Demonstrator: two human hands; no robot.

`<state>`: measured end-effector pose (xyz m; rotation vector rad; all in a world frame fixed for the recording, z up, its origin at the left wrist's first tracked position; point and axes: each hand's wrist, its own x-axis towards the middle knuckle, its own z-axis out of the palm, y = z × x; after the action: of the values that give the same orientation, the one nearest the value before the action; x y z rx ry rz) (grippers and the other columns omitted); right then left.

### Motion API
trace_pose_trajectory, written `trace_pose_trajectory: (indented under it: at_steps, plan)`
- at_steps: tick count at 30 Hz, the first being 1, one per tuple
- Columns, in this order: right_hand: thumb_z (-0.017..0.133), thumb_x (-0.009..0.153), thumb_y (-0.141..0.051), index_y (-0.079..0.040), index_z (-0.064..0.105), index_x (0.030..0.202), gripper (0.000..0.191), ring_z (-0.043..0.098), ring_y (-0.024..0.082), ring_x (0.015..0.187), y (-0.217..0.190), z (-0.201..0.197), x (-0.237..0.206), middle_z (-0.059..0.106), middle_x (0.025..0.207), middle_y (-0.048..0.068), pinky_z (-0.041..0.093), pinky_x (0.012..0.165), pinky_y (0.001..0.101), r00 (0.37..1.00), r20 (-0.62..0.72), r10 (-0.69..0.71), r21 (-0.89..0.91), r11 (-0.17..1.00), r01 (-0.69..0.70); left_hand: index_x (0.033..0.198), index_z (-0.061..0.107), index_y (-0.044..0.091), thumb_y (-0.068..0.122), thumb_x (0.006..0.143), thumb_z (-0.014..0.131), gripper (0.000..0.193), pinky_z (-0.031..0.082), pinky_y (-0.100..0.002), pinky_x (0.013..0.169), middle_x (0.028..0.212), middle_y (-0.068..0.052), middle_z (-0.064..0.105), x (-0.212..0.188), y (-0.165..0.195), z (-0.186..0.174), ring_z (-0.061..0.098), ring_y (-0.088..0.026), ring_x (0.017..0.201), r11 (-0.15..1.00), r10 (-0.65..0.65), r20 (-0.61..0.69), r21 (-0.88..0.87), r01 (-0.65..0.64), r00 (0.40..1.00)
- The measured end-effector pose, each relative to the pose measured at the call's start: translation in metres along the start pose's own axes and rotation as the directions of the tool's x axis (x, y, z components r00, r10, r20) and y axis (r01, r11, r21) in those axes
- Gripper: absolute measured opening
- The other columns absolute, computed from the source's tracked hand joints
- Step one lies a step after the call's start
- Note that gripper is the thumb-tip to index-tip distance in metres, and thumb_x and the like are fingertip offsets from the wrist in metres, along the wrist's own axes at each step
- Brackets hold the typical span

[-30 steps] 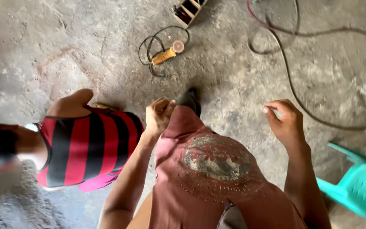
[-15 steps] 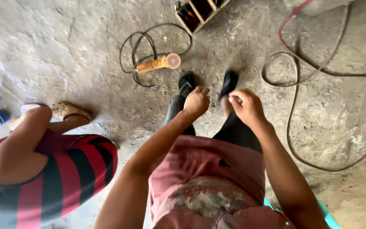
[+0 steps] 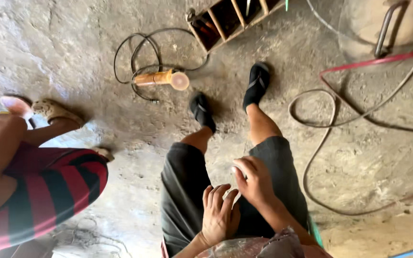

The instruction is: The person applies wood filler to a long wooden furniture rail, scooping filler from a block with a small knife and pressing it into holes along the rail. They then walk to a toolbox, handle small metal fasteners, and move around the workshop.

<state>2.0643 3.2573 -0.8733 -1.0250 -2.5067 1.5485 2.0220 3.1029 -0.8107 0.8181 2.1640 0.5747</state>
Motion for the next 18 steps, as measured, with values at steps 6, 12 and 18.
trace_pose_trajectory:
  at_steps: [6, 12, 18]
  plan:
    - [0.068, 0.094, -0.01, -0.006, 0.068, 0.104, 0.01, 0.068, 0.029, 0.086, 0.138, -0.025, 0.146, 0.069, 0.095, 0.012, 0.055, 0.072, 0.0404, 0.991, 0.104, -0.079, -0.124, 0.988, 0.091, 0.121, 0.061, 0.0, 0.01, 0.083, 0.077, 0.042, 0.054, -0.048, 0.089, 0.113, -0.023, 0.063, 0.176, -0.114, 0.069, 0.062, -0.043, 0.103, 0.99, 0.037, -0.084, -0.132, -0.048, 0.996]
    - [0.07, 0.105, -0.01, -0.003, 0.069, 0.103, 0.007, 0.065, 0.032, 0.087, 0.321, -0.014, 0.309, 0.065, 0.094, 0.016, 0.052, 0.076, 0.0455, 0.964, 0.242, -0.106, -0.648, 0.722, 0.242, 0.124, 0.065, 0.001, 0.009, 0.094, 0.076, 0.033, 0.056, -0.044, 0.079, 0.106, -0.02, 0.066, 0.362, -0.247, 0.073, 0.068, -0.036, 0.093, 0.997, 0.08, -0.332, 0.014, -0.08, 0.94]
    - [0.068, 0.098, 0.002, -0.001, 0.072, 0.108, 0.011, 0.066, 0.038, 0.098, 0.371, 0.03, 0.371, 0.067, 0.101, 0.017, 0.054, 0.084, 0.0468, 0.939, -0.011, -0.345, -0.474, 0.828, 0.299, 0.122, 0.067, 0.0, 0.008, 0.095, 0.076, 0.029, 0.056, -0.04, 0.081, 0.105, -0.016, 0.069, 0.42, -0.274, 0.067, 0.069, -0.03, 0.09, 0.979, 0.191, -0.34, -0.005, -0.205, 0.921]
